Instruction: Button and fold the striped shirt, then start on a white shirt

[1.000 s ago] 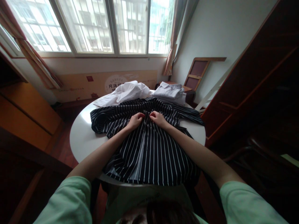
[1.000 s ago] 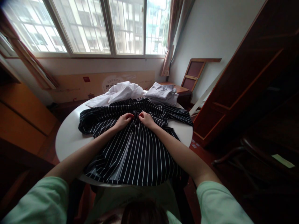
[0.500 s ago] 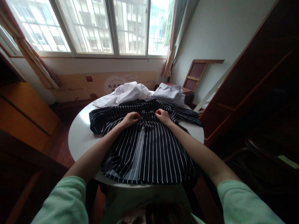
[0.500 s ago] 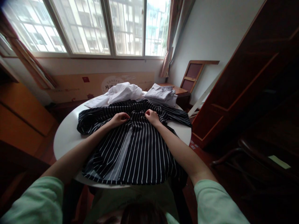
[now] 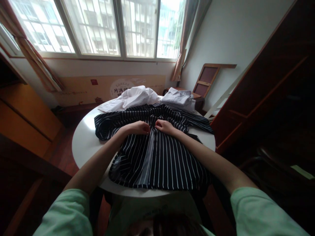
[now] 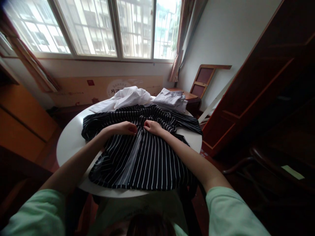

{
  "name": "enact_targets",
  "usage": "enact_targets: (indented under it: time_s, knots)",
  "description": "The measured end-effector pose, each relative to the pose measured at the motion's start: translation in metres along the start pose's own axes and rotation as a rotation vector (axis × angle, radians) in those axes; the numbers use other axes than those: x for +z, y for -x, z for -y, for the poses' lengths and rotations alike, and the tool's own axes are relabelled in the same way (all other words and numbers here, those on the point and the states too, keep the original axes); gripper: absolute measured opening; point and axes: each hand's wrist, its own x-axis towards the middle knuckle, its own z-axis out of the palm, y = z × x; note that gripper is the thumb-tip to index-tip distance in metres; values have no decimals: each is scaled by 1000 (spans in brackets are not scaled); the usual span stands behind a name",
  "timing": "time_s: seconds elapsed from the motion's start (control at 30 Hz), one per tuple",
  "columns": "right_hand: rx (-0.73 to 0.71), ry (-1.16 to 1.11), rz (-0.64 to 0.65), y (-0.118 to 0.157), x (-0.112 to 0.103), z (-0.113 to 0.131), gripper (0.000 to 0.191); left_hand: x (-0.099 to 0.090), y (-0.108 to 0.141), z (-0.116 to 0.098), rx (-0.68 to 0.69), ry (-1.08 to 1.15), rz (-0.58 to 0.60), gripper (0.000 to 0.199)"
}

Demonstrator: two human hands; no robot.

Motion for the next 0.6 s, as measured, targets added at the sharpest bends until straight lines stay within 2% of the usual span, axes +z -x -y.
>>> enact_targets:
  time_s: [0.1,0.23,0.43,0.5,0.6]
  knots:
    - [45,39,42,-11,-1,-8,15,2,-3,-1,-12,-69,-3,11]
    - [116,119,75,-15,-7,-4,16,8,-5,0,-82,-187,-95,13]
    - [131,264,59,9,-28,39,20,26,4,-5,-62,-346,-220,16]
    - [151,281,125,19,-30,56,26,31,5,-4,-67,-342,-253,17]
    - [178,294,222,28,-25,71,35,33,3,0,-46,-279,-225,15]
